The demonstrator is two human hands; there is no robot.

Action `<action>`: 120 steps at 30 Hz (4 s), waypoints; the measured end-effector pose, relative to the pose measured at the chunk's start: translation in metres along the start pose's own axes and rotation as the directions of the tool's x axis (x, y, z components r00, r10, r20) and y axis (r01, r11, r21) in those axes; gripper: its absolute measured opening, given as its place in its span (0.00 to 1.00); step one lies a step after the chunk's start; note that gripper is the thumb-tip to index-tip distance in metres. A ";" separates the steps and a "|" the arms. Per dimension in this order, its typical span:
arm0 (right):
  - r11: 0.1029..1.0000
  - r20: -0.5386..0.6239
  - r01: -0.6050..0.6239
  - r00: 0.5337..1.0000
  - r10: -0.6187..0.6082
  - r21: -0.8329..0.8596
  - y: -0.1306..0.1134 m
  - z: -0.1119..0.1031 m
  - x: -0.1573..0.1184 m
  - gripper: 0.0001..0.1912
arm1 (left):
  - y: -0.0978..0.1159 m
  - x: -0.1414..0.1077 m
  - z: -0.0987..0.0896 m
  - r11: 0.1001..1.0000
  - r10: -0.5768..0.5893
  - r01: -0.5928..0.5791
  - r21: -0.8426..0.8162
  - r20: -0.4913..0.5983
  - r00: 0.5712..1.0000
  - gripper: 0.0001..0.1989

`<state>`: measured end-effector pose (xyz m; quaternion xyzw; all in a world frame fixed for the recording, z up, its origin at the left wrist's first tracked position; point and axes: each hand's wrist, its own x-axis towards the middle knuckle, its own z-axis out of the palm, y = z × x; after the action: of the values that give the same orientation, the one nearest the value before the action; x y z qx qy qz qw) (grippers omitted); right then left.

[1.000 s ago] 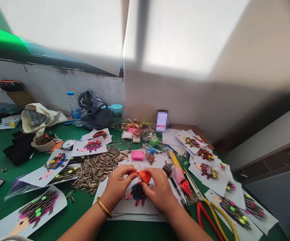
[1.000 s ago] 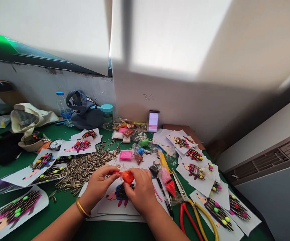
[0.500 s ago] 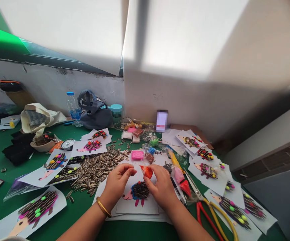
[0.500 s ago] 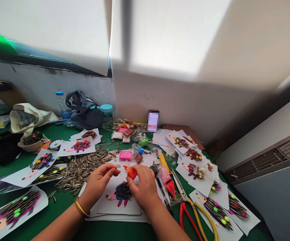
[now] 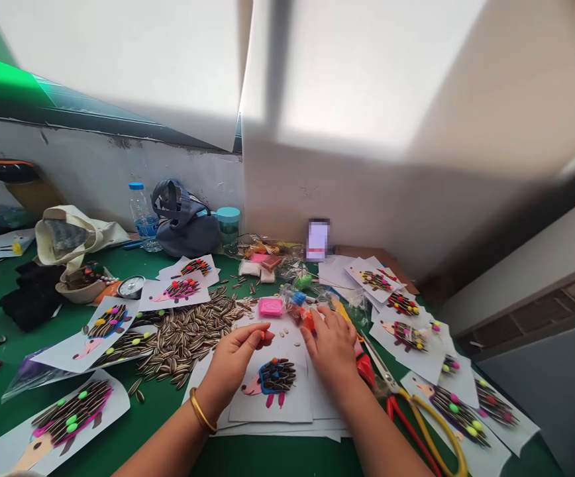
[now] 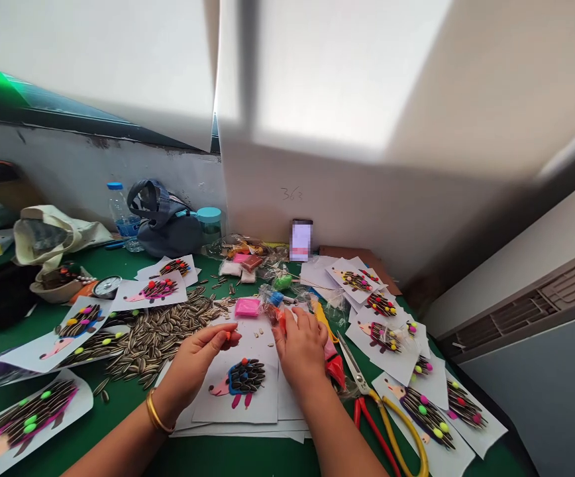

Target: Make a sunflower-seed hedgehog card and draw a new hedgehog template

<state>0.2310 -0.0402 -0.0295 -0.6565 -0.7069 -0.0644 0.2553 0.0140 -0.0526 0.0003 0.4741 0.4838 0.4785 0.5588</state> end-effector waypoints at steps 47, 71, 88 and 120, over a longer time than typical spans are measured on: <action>0.882 -0.055 0.454 0.891 -0.450 0.129 -0.042 -0.019 -0.024 0.31 | 0.014 -0.012 0.007 0.615 -0.092 0.502 -0.609 0.576 0.812 0.35; 0.805 -0.039 0.572 0.818 -0.574 0.159 -0.047 -0.016 -0.027 0.33 | 0.018 -0.006 0.001 0.586 -0.098 0.512 -0.628 0.572 0.815 0.37; 0.773 -0.189 0.502 0.864 -0.466 0.387 -0.056 -0.033 -0.025 0.10 | 0.014 -0.012 0.003 0.574 -0.166 0.561 -0.596 0.587 0.793 0.37; 0.817 0.048 0.298 0.929 -0.367 0.494 -0.037 -0.017 -0.041 0.03 | 0.000 0.012 -0.008 0.782 -0.302 0.274 -0.561 0.044 0.952 0.19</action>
<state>0.2001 -0.0888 -0.0237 -0.4419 -0.8207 0.1150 0.3434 0.0074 -0.0402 -0.0015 0.1981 0.4020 0.5194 0.7276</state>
